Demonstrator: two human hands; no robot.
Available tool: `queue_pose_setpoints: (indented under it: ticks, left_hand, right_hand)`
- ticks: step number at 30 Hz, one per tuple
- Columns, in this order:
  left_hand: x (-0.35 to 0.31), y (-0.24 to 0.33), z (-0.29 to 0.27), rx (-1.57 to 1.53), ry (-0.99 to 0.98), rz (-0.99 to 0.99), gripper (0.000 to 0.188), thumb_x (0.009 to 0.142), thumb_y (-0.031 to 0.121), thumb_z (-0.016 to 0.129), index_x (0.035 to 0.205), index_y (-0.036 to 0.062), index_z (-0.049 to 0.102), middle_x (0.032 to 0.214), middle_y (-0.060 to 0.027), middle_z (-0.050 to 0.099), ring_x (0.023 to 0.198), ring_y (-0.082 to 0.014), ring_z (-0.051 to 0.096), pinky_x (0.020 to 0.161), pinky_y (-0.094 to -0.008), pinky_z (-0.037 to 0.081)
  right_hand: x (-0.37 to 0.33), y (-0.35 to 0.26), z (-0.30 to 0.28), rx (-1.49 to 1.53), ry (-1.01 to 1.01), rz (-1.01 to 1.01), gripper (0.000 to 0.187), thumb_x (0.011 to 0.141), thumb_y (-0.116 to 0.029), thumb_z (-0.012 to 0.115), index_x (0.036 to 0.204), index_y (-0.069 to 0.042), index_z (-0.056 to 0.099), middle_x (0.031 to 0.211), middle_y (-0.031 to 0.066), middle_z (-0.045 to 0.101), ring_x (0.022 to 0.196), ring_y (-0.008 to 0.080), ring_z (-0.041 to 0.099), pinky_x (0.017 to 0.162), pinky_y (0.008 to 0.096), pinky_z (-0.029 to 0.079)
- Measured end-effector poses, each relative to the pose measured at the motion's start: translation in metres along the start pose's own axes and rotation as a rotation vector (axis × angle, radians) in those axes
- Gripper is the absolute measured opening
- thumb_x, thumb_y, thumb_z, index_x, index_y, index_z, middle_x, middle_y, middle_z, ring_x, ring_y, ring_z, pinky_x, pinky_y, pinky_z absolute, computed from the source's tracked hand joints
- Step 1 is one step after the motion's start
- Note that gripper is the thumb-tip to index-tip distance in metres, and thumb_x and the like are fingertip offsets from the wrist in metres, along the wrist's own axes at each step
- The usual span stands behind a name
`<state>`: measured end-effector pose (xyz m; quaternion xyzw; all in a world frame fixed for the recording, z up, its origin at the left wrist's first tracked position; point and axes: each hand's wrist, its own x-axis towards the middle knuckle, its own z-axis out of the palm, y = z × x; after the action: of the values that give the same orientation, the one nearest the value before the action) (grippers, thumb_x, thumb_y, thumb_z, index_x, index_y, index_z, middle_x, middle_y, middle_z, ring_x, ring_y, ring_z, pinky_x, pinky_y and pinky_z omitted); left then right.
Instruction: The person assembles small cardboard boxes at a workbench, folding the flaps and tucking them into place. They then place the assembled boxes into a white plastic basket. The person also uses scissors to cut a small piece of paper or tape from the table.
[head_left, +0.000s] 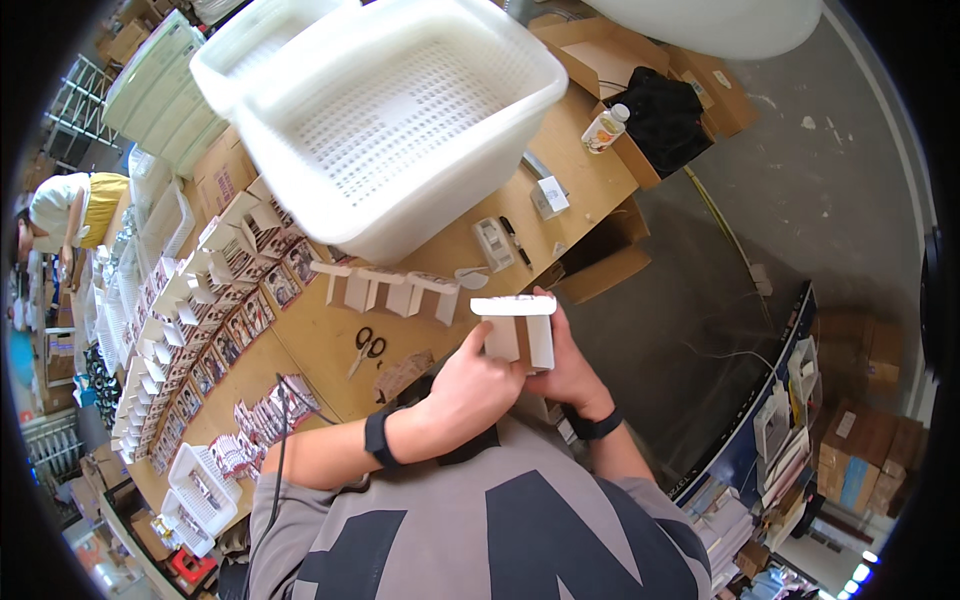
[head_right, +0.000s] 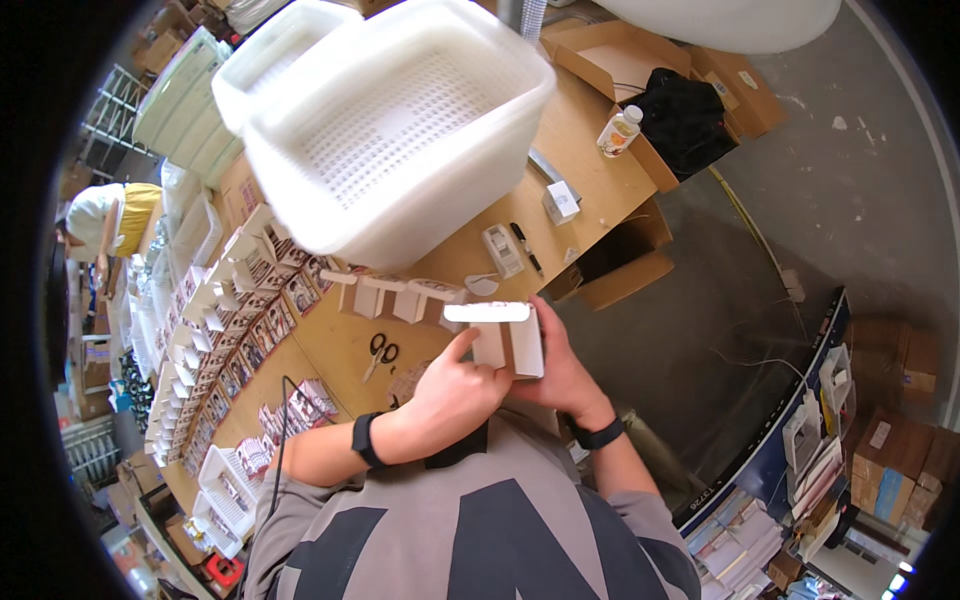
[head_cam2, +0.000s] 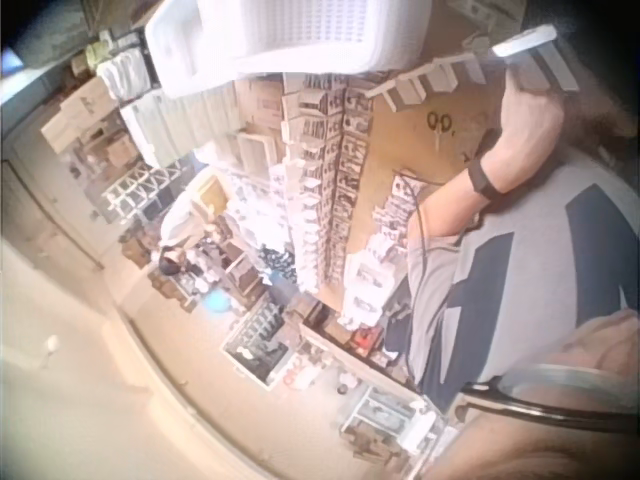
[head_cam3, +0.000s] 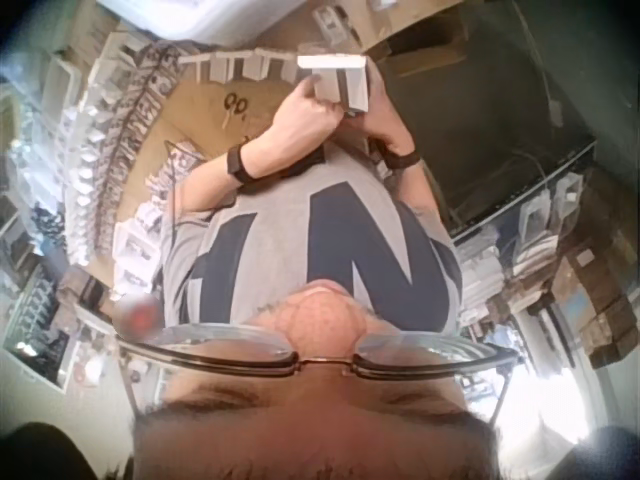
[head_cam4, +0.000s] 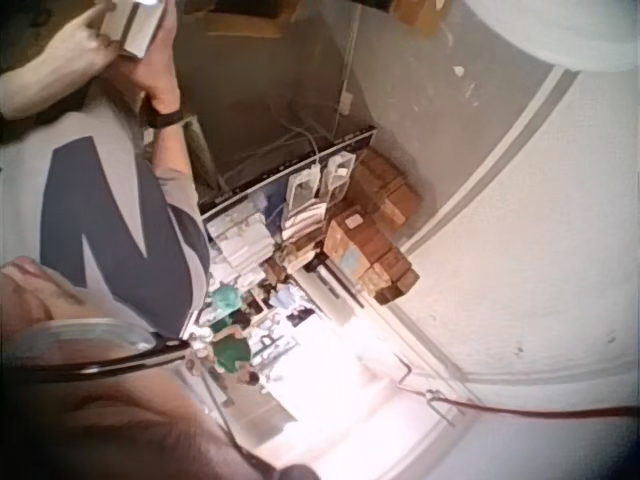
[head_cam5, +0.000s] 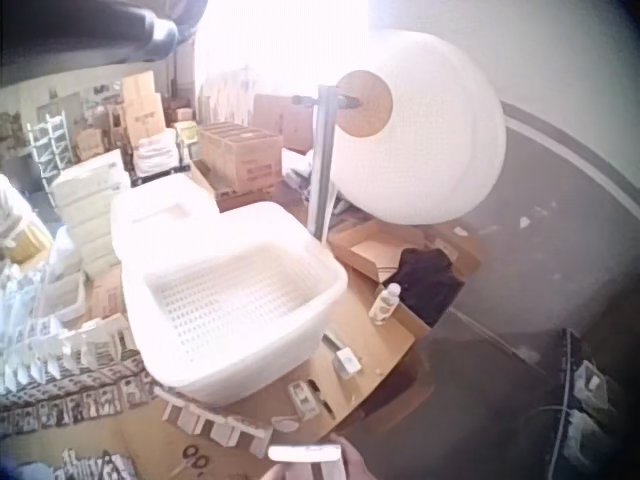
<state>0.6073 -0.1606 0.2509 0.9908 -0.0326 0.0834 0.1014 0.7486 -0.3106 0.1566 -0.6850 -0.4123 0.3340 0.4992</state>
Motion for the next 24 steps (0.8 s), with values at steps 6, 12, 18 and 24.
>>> queue_pose_setpoints:
  ticks: [6, 12, 18, 24]
  left_hand:
    - [0.079, -0.009, 0.059, -0.269, -0.061, -0.265, 0.042, 0.086, 0.014, 0.066, 0.125, 0.0025, 0.054, 0.102, -0.0144, 0.069, 0.089, -0.0297, 0.07, 0.096, -0.0455, 0.052]
    - [0.076, -0.033, 0.171, -1.06, -0.205, -1.136, 0.077, 0.089, 0.027, 0.072, 0.147, 0.001, 0.03, 0.121, -0.0191, 0.063, 0.106, -0.0317, 0.065, 0.084, -0.0422, 0.054]
    - [0.098, -0.057, 0.234, -1.572, 0.137, -1.406, 0.089, 0.086, 0.027, 0.073, 0.151, -0.0011, 0.019, 0.134, -0.0197, 0.054, 0.12, -0.031, 0.055, 0.094, -0.0397, 0.05]
    - [0.113, -0.087, 0.277, -1.479, 0.178, -1.352, 0.089, 0.084, 0.021, 0.072, 0.148, -0.0049, 0.017, 0.136, -0.0218, 0.052, 0.122, -0.0301, 0.053, 0.1, -0.0375, 0.046]
  right_hand:
    - [0.043, 0.111, -0.075, -0.195, 0.172, 0.01, 0.107, 0.067, -0.018, 0.094, 0.15, -0.003, 0.028, 0.141, 0.0191, 0.043, 0.131, 0.0336, 0.047, 0.109, 0.0434, 0.043]
    - [0.112, 0.177, -0.095, 0.007, 0.08, 0.094, 0.101, 0.075, -0.008, 0.089, 0.152, -0.003, 0.025, 0.14, 0.0193, 0.049, 0.129, 0.0295, 0.053, 0.107, 0.0422, 0.047]
    - [0.145, 0.208, -0.09, 0.025, -0.046, -0.018, 0.085, 0.083, -0.006, 0.082, 0.152, -0.005, 0.034, 0.142, 0.0131, 0.05, 0.129, 0.0264, 0.054, 0.104, 0.038, 0.05]
    - [0.15, 0.209, -0.086, -0.133, 0.123, 0.264, 0.052, 0.095, -0.015, 0.071, 0.139, -0.002, 0.047, 0.125, 0.0139, 0.062, 0.111, 0.0226, 0.063, 0.09, 0.0355, 0.053]
